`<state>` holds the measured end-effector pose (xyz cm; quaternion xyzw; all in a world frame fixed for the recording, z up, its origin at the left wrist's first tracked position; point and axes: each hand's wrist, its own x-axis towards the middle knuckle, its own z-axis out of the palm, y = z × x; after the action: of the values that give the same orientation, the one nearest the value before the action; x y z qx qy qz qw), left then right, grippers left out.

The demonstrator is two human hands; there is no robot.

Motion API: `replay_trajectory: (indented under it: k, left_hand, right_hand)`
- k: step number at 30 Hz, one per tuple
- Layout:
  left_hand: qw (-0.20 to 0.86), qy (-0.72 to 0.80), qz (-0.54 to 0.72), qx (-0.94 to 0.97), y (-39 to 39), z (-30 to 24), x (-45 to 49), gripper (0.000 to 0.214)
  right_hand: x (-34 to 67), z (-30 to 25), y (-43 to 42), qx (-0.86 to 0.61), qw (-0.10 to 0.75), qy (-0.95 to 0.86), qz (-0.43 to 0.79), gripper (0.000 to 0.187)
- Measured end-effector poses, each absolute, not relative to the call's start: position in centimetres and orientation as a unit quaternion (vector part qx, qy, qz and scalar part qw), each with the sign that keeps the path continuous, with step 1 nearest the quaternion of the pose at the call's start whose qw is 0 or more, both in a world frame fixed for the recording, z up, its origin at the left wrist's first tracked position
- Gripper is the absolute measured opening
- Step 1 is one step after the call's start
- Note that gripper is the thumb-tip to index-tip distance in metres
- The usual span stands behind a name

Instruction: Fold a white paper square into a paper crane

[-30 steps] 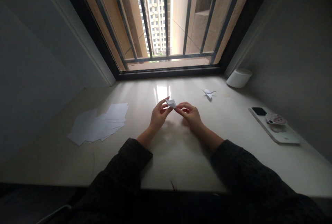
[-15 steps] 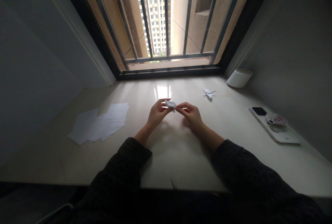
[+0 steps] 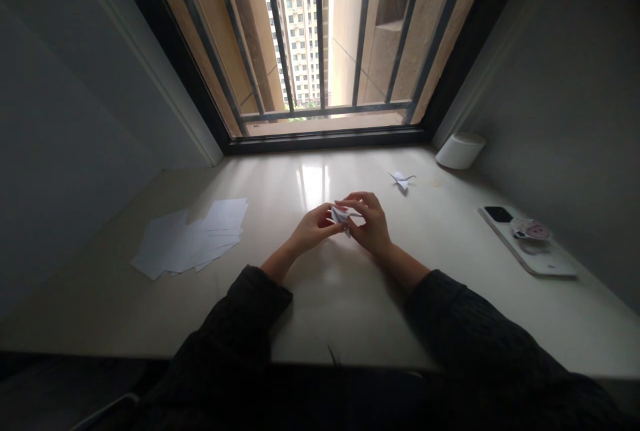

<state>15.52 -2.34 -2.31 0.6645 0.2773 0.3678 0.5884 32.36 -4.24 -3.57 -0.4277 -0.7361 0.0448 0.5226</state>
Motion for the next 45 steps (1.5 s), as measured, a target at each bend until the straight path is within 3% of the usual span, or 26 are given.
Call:
replay_trajectory:
  k: [6, 16, 30, 40, 45]
  left_hand:
    - [0.558, 0.299, 0.391, 0.668, -2.7, -2.9, 16.2, 0.035]
    - [0.566, 0.302, 0.353, 0.681, -1.5, -2.0, 14.4, 0.039]
    - [0.557, 0.310, 0.293, 0.712, -0.2, -1.5, 12.2, 0.043]
    - [0.554, 0.313, 0.296, 0.712, -0.1, -2.0, 12.1, 0.040]
    - [0.557, 0.341, 0.305, 0.693, 0.1, -2.2, 12.0, 0.041]
  right_hand:
    - [32.4, -3.8, -4.3, -0.417, 0.522, -0.743, 0.037, 0.030]
    - [32.7, -3.5, -4.0, -0.413, 0.533, -0.735, 0.070, 0.016]
    - [32.6, -3.8, -3.9, -0.428, 0.573, -0.690, 0.111, 0.009]
    - [32.6, -3.8, -3.8, -0.469, 0.587, -0.636, 0.176, 0.022]
    - [32.4, -4.0, -3.8, -0.454, 0.548, -0.651, 0.264, 0.039]
